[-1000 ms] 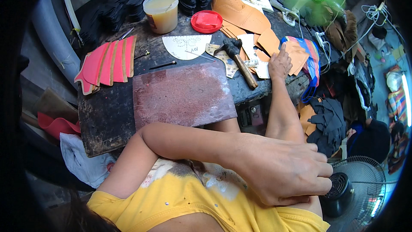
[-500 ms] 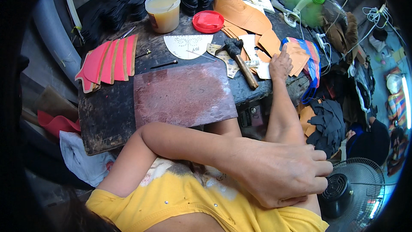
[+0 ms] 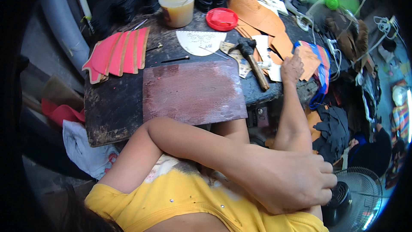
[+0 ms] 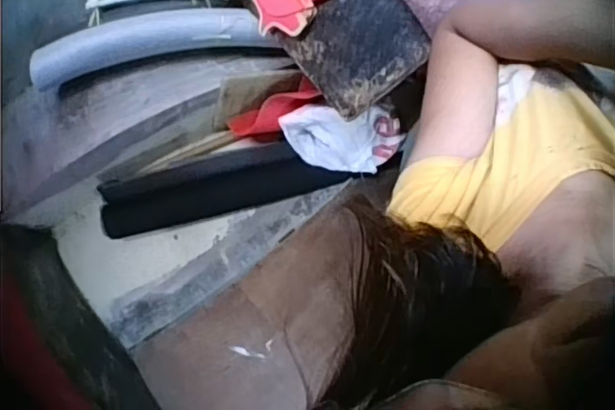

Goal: The person uses a hammer and punch to make holes in tan leather pieces on a workbench. They then handle pink foam pieces, stacking and aligning them on the bench.

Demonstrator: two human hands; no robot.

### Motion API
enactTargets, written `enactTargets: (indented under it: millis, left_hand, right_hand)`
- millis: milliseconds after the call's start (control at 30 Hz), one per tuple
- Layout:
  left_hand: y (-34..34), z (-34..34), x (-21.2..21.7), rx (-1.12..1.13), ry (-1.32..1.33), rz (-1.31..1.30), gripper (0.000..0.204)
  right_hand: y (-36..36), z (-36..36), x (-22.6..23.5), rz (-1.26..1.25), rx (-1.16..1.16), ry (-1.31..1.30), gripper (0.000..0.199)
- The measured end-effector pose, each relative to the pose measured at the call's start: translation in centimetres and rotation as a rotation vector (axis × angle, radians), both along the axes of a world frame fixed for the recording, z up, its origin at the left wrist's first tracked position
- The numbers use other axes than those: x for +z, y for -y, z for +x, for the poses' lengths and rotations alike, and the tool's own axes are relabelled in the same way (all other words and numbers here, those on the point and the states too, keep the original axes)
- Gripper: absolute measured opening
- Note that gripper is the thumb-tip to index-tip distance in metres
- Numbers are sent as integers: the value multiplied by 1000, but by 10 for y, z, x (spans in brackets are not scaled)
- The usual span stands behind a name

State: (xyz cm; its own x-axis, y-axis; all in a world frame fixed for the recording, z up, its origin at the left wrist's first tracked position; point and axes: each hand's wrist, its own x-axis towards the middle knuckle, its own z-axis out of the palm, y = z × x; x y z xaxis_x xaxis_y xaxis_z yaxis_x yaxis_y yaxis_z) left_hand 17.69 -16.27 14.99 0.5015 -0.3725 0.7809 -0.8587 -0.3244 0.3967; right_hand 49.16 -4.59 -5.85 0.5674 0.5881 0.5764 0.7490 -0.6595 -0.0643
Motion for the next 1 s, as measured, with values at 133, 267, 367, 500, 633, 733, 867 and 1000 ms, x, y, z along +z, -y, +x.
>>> enactTargets:
  millis: [133, 267, 367, 500, 633, 733, 867, 1000]
  left_hand:
    - [19, -7, 8, -220, 92, -283, 31]
    - [47, -29, 28, -811, 106, -644, 25]
    - [50, -48, 35, -1039, 23, -715, 26]
    - [47, -51, 41, -1119, -74, -734, 28]
    - [48, -50, 42, -1167, -133, -753, 29]
    - [50, -50, 43, -1209, -176, -770, 30]
    - [49, -50, 43, -1248, -238, -791, 32]
    - [48, -53, 43, -1341, -331, -829, 33]
  right_hand:
    - [1, 0, 0, 17, 51, 9, 64]
    - [3, 0, 1, -10, 42, -30, 67]
    - [4, -1, 3, 4, 57, -63, 70]
    - [5, -4, 5, 8, 66, -96, 71]
    - [5, -6, 6, 27, 80, -102, 70]
    - [6, -5, 5, 43, 89, -80, 70]
    - [7, -5, 4, 52, 109, -55, 72]
    - [6, -3, 2, 67, 87, -62, 72]
